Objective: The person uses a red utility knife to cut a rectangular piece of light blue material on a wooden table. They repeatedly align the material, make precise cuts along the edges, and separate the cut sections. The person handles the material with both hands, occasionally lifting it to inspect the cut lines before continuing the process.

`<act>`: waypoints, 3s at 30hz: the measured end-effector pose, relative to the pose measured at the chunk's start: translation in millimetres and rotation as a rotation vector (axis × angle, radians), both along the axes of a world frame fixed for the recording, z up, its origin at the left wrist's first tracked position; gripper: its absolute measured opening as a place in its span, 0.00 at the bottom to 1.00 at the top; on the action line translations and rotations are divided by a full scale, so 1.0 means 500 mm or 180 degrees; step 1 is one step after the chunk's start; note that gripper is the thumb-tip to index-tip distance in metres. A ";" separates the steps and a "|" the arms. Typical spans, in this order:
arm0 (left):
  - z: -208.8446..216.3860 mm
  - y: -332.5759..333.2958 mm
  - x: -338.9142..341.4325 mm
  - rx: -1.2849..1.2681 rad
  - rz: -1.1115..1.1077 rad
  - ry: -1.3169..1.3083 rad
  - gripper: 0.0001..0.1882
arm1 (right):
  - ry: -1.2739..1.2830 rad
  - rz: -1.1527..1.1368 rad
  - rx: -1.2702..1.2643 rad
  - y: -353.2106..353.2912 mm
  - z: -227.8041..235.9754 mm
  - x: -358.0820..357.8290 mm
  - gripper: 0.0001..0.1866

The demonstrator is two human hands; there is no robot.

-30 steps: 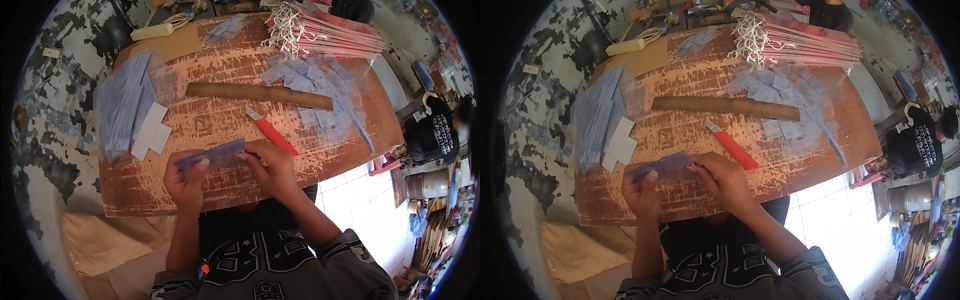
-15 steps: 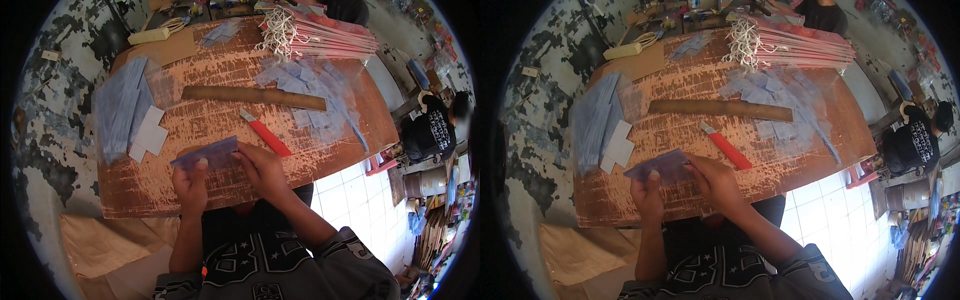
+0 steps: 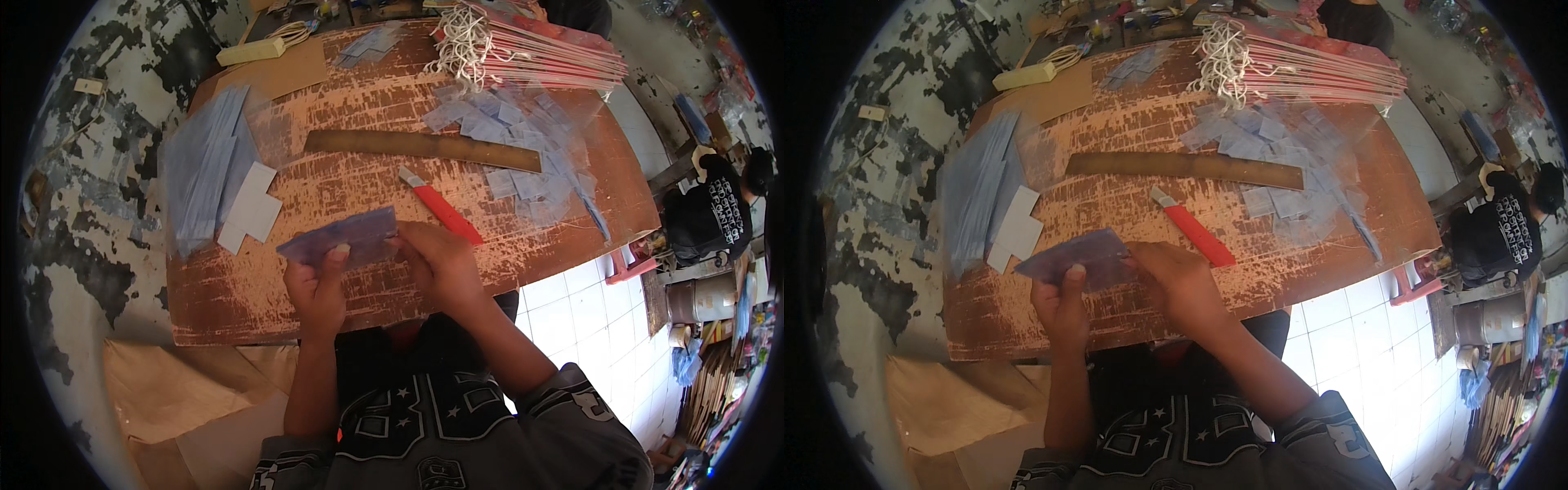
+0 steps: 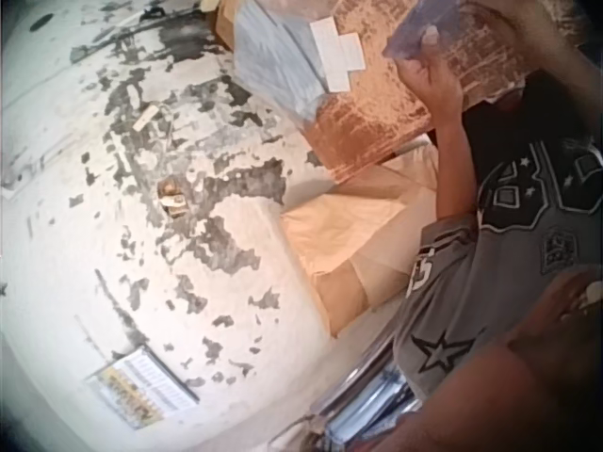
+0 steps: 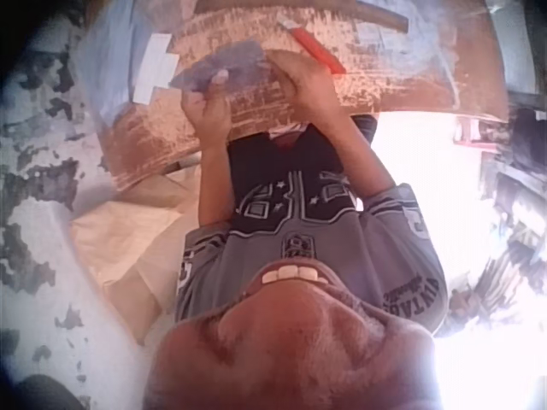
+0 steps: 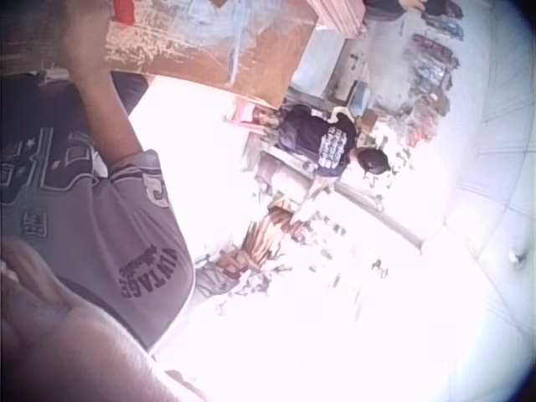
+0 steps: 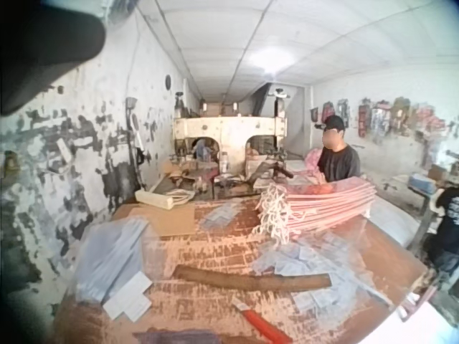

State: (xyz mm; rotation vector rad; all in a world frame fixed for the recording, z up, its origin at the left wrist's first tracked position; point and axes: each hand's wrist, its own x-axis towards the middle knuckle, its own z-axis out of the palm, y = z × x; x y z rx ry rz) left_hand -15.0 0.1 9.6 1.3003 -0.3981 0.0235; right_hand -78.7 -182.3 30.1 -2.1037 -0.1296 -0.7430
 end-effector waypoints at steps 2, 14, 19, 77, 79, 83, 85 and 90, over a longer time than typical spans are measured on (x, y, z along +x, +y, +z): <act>0.015 -0.007 -0.002 -0.0020 0.0042 -0.0040 0.17 | 0.0003 -0.0034 -0.0127 0.005 0.010 -0.012 0.11; 0.093 0.006 -0.011 0.0453 -0.0452 0.0382 0.14 | 0.0700 0.0257 0.0435 0.004 0.035 -0.047 0.08; 0.100 0.000 -0.007 0.0662 -0.0579 0.0650 0.16 | 0.1042 0.0402 0.1297 0.006 0.010 -0.052 0.10; 0.074 0.134 -0.120 0.0735 -0.1483 -0.0281 0.22 | 0.0549 -0.0010 0.2774 -0.084 -0.029 -0.066 0.13; 0.074 0.141 -0.129 0.0761 -0.2013 -0.0121 0.25 | 0.0562 0.0080 0.2804 -0.077 -0.025 -0.058 0.13; 0.062 0.108 -0.170 0.0650 -0.3266 0.0055 0.37 | 0.0691 0.0136 0.2672 -0.073 -0.025 -0.047 0.12; 0.058 0.081 -0.204 0.0452 -0.3951 0.0133 0.42 | 0.0653 0.0171 0.2791 -0.069 -0.024 -0.042 0.12; 0.076 0.076 -0.251 0.0202 -0.5457 0.0187 0.54 | 0.0678 0.0108 0.2730 -0.069 -0.025 -0.049 0.12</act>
